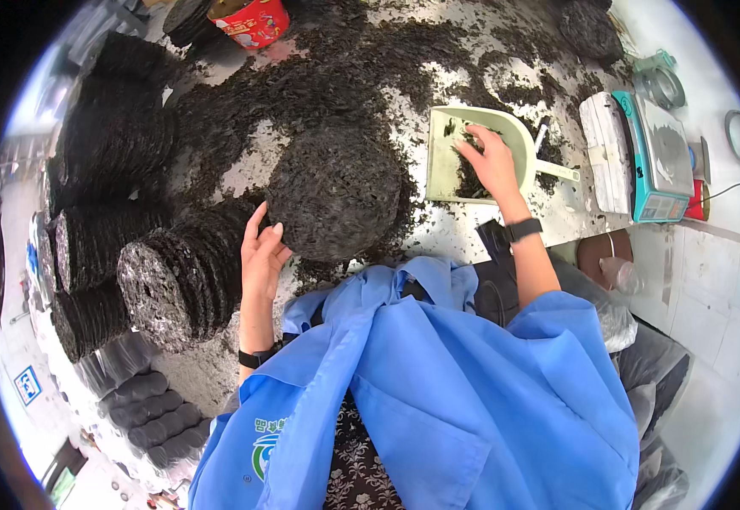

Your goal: The person manually shapes and compacts dark, granular seaweed into round, flat discs on a work table. They repeatedly press the material with their hands to form uniform shapes, occasionally using a dustpan to gather loose fragments. The finished discs are stacked in piles on the table.

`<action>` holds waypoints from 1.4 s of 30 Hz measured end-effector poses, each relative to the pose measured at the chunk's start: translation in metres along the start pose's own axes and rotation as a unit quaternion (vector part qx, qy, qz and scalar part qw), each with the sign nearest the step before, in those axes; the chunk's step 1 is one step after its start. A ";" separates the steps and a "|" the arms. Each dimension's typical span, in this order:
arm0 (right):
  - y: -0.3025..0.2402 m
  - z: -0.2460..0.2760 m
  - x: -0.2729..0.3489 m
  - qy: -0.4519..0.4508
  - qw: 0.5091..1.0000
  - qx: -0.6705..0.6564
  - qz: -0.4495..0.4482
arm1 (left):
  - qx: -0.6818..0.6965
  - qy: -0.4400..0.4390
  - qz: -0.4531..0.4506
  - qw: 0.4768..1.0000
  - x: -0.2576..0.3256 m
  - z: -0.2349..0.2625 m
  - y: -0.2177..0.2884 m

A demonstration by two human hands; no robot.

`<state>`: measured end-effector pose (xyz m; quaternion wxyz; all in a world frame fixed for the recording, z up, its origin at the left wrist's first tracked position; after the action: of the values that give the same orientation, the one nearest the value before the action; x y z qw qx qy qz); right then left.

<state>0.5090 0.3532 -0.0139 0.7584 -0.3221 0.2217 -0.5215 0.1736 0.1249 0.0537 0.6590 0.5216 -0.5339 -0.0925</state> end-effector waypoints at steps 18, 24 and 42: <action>-0.161 -0.031 -0.003 0.020 0.943 -0.333 0.023 | 0.141 -0.062 0.016 0.988 0.004 0.006 0.036; -0.140 -0.057 0.003 0.023 0.907 -0.418 -0.034 | 0.144 -0.048 -0.035 0.988 0.004 -0.006 0.015; -0.165 -0.068 0.063 -0.184 0.861 0.224 0.418 | -0.084 0.427 -0.233 0.870 0.147 0.198 0.094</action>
<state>0.3785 0.2355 0.0578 0.9839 -0.1109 0.0691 -0.1223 0.0345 -0.0498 0.1945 0.8233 0.5623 -0.0537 -0.0567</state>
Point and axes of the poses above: each hand's wrist, its own x-axis away from the middle knuckle, its own z-axis out of the back of the hand, y = z × x, the point moved 1 cm from there along -x, towards the middle knuckle, and after that the axes turned 5 degrees about z, right-handed, at the moved point
